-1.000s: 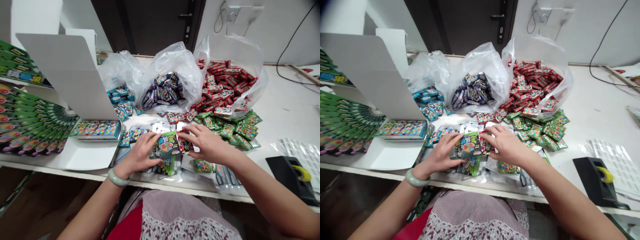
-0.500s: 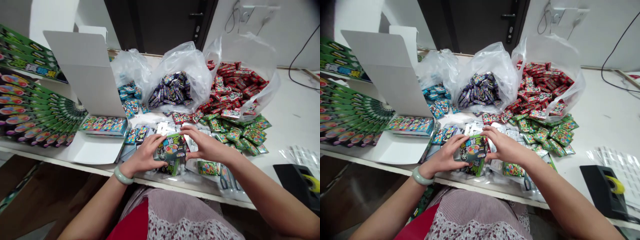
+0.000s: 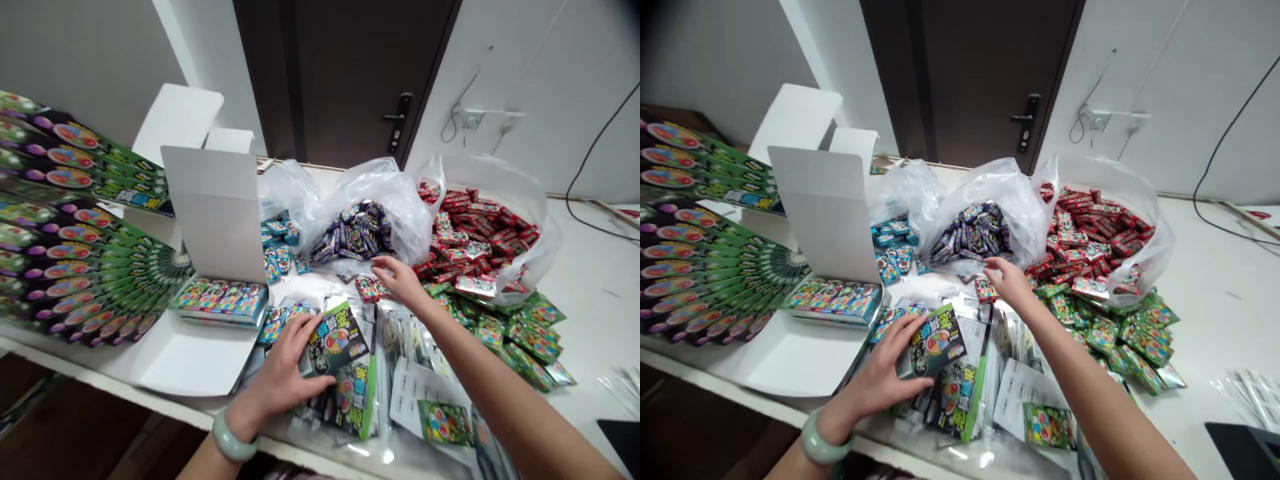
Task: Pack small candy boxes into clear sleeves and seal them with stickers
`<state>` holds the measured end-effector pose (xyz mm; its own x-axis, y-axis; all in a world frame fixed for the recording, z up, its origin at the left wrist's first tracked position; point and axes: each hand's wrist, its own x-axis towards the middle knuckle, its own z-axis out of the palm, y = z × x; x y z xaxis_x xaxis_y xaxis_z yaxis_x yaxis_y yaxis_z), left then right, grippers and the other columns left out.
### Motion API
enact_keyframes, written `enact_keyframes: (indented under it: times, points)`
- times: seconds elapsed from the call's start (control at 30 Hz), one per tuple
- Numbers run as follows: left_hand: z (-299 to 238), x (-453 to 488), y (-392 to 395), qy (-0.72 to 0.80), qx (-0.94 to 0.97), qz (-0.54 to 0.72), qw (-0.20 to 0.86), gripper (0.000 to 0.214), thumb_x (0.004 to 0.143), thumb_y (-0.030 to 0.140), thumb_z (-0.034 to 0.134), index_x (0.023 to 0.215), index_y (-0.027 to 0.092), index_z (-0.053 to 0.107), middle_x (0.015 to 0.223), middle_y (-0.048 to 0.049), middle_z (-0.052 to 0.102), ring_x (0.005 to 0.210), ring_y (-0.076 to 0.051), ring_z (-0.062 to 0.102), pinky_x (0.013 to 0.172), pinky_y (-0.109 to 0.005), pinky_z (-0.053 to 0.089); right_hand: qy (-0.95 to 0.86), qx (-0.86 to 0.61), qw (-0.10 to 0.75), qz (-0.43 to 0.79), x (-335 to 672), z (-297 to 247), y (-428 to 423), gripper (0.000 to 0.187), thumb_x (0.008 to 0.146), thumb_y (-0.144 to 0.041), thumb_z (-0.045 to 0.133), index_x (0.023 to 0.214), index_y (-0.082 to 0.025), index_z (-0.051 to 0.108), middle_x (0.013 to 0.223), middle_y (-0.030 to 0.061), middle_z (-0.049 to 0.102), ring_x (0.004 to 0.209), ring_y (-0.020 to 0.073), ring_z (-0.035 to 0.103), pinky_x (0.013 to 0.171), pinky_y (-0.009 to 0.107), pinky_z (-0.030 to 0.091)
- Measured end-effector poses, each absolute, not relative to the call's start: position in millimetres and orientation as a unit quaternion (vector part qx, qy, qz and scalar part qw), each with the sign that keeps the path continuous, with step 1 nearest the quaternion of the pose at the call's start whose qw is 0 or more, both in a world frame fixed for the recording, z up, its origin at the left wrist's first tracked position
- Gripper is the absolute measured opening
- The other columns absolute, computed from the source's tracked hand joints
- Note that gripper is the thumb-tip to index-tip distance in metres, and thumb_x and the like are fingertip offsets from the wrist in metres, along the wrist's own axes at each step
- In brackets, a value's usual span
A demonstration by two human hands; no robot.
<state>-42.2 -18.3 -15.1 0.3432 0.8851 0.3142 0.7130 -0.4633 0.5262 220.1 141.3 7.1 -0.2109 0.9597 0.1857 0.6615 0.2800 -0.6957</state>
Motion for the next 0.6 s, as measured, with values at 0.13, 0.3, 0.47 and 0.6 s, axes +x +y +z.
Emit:
enact_keyframes:
  times: [0.13,0.3,0.47,0.6]
  points:
    - [-12.7,-47.6,-20.7,0.496,0.807,0.287,0.145,0.108,0.063,0.031,0.083,0.150,0.033,0.019,0.140,-0.0135,0.045,0.128,-0.036,0.047,0.104,-0.052,0.047,-0.697,-0.618,0.306,0.197,194.0,-2.6,226.5,0.039,0.080,-0.022,0.061,0.118,-0.012,0.060,0.121,0.0197,0.064,0.118,0.0310,0.058,0.102,0.045,0.041]
    - [-15.9,-57.3,-21.5,0.514,0.797,0.289,0.130,0.106,0.062,0.029,0.083,0.149,0.033,0.022,0.140,-0.0121,0.046,0.127,-0.036,0.049,0.103,-0.050,0.049,-0.664,-0.653,0.306,0.198,182.2,-21.0,251.7,0.029,0.083,-0.024,0.054,0.108,-0.014,0.063,0.107,0.0199,0.069,0.106,0.0326,0.064,0.093,0.046,0.046]
    - [-18.7,-61.7,-18.4,0.519,0.795,0.283,0.137,0.100,0.068,0.031,0.079,0.150,0.033,0.022,0.141,-0.0116,0.045,0.128,-0.035,0.048,0.104,-0.052,0.046,-0.657,-0.627,0.346,0.237,199.3,-24.4,230.3,0.025,0.083,-0.031,0.047,0.096,-0.018,0.064,0.091,0.0106,0.070,0.093,0.0277,0.066,0.086,0.041,0.050]
    - [-16.8,-59.1,-18.5,0.513,0.800,0.281,0.137,0.097,0.070,0.034,0.077,0.150,0.032,0.021,0.142,-0.0123,0.043,0.130,-0.036,0.045,0.106,-0.053,0.044,-0.655,-0.572,0.384,0.310,212.9,-16.3,199.9,0.027,0.082,-0.032,0.044,0.097,-0.018,0.061,0.080,0.0043,0.068,0.076,0.0202,0.066,0.068,0.034,0.056]
